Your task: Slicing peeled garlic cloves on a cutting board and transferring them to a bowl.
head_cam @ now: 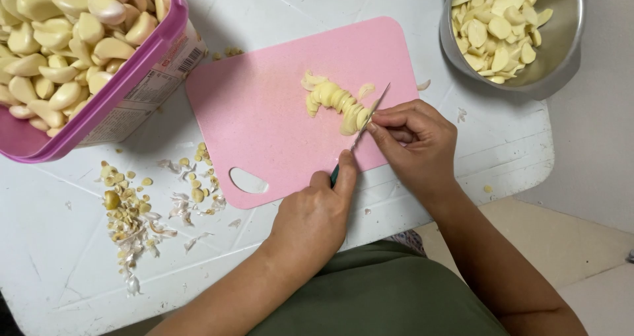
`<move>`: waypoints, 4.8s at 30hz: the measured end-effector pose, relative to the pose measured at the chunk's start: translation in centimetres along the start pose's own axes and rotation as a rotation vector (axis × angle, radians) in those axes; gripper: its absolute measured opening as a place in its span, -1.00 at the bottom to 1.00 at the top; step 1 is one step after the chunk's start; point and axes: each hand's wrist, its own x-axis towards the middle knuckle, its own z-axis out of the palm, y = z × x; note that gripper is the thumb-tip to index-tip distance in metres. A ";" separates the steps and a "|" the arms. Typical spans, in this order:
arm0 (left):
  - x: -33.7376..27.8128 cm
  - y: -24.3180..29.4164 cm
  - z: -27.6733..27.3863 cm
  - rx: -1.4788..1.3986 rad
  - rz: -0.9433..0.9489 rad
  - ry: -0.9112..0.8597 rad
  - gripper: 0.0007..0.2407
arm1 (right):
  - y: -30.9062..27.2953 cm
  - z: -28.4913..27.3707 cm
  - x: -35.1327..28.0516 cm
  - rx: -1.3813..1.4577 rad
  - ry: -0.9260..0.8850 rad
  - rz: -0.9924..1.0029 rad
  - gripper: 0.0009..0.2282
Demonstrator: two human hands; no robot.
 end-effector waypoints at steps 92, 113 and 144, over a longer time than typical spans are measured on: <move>-3.6 -5.2 -2.6 0.203 -0.050 0.564 -0.64 | -3.5 -1.9 0.5 -0.350 -0.007 -0.295 -0.84; -4.3 -6.8 -1.8 0.287 -0.138 0.708 -0.64 | -2.0 1.7 5.0 -0.569 -0.195 -0.637 -0.91; -6.3 -6.0 0.1 0.044 -0.210 0.582 -0.52 | -14.3 19.8 17.9 -0.604 -0.796 -0.525 -0.74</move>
